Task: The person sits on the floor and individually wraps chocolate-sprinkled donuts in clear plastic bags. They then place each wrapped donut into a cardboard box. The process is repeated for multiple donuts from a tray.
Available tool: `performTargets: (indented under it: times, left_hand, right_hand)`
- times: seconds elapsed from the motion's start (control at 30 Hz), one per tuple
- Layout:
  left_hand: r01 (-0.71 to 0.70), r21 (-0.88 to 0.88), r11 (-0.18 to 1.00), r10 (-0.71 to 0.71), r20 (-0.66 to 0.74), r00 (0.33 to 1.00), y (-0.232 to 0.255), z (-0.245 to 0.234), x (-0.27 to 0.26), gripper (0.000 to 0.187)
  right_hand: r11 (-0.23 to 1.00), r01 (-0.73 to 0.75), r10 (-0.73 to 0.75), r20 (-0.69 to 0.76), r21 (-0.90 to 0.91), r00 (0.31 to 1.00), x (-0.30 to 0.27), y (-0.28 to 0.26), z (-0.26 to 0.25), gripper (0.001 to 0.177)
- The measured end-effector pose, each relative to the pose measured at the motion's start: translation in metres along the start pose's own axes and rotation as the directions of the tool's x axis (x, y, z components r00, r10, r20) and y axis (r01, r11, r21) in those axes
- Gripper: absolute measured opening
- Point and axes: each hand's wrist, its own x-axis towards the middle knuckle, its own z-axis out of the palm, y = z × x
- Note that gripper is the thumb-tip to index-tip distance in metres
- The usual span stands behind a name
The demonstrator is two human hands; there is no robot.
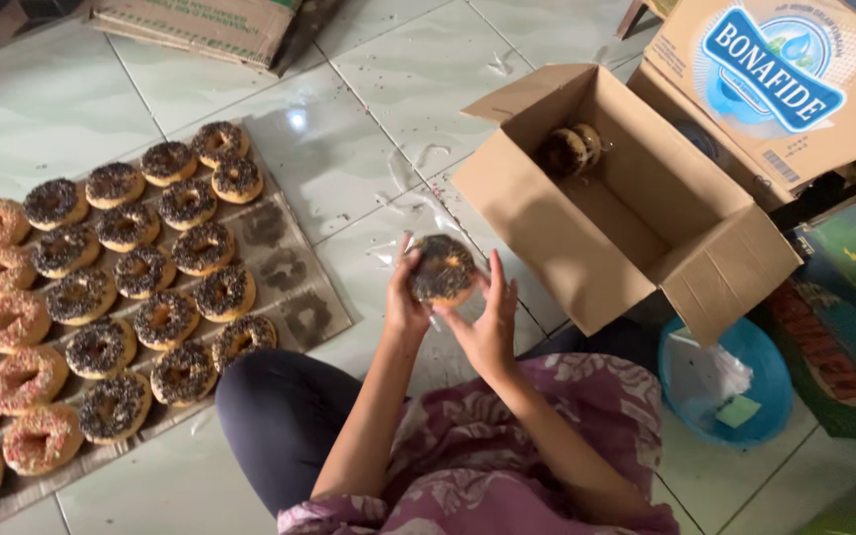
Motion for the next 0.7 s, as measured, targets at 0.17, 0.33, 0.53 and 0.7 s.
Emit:
performTargets:
  times: [0.17,0.33,0.53,0.7]
  left_hand:
    - [0.127,-0.038,0.991,-0.123,0.101,0.987,-0.038,0.003,0.001,0.046]
    - [0.066,-0.079,0.995,-0.061,0.068,0.996,-0.027,-0.001,0.014,0.044]
    - [-0.035,0.007,0.999,0.035,0.028,0.999,-0.017,0.008,0.013,0.042]
    - [-0.068,0.128,0.990,0.053,0.114,0.992,-0.026,0.016,-0.001,0.047]
  right_hand:
    - [0.979,-0.102,0.095,-0.046,-0.176,0.994,0.014,0.014,0.001,0.109]
    - [0.978,-0.009,0.005,0.020,0.207,1.000,0.011,0.042,-0.005,0.101]
    - [-0.232,-0.535,0.508,0.570,0.813,0.646,0.002,0.088,-0.001,0.042]
    - [-0.092,-0.527,0.493,0.499,0.845,0.713,0.007,0.101,0.012,0.018]
